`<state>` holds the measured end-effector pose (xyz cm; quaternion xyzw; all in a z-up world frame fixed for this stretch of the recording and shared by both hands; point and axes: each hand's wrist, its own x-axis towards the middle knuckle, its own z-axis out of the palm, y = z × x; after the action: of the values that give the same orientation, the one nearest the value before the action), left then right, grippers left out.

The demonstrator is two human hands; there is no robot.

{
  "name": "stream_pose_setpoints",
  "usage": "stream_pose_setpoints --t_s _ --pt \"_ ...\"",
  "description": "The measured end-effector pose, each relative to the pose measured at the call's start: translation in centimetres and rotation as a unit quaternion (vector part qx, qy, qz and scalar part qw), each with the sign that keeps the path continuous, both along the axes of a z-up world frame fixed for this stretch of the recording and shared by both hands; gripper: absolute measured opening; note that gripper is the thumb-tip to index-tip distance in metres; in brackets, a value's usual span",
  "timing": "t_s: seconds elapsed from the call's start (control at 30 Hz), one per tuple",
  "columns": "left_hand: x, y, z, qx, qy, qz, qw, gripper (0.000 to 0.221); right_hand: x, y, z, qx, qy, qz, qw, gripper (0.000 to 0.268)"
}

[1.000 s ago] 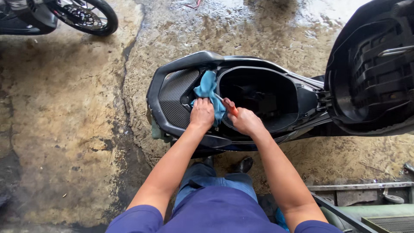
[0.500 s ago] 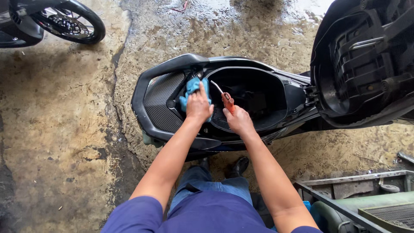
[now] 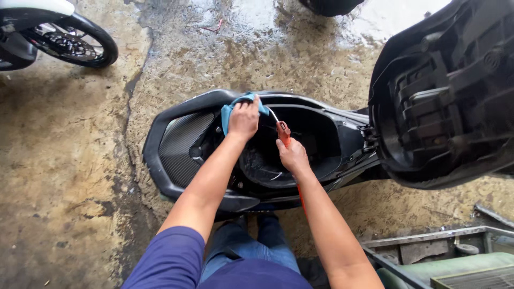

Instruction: The person uses a blue cloth and an air nozzle to clean a black scooter. They wipe the handlebars, the under-seat storage compartment, the side panels, and the rear fender. The person moves around the vehicle to access different areas, using the air nozzle to blow out debris from crevices while wiping with the cloth.

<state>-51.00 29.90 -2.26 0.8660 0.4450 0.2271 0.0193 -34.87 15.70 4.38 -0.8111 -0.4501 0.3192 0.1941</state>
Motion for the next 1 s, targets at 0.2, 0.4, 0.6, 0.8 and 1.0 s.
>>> stream_pose_setpoints --t_s 0.2,0.4,0.6,0.8,1.0 --pt "7.1 4.9 -3.3 -0.171 0.192 -0.095 0.962 0.048 6.2 0.9 -4.1 0.052 -0.028 0.016 0.998 0.041" --pt "15.8 5.5 -6.2 -0.107 0.165 -0.183 0.963 0.067 12.4 2.9 -7.2 -0.017 -0.064 -0.06 0.996 0.047" --pt "9.3 5.1 -5.0 -0.215 0.156 -0.003 0.964 0.011 10.7 4.9 -7.2 -0.062 0.089 0.005 0.994 0.036" --pt "2.7 3.0 -3.8 -0.143 0.041 0.091 0.985 0.008 7.9 7.0 -5.0 -0.01 -0.01 0.086 0.996 0.036" --pt "5.1 5.6 -1.6 -0.216 0.093 -0.025 0.972 0.017 5.5 7.0 -3.2 -0.052 0.042 0.1 0.993 0.039"
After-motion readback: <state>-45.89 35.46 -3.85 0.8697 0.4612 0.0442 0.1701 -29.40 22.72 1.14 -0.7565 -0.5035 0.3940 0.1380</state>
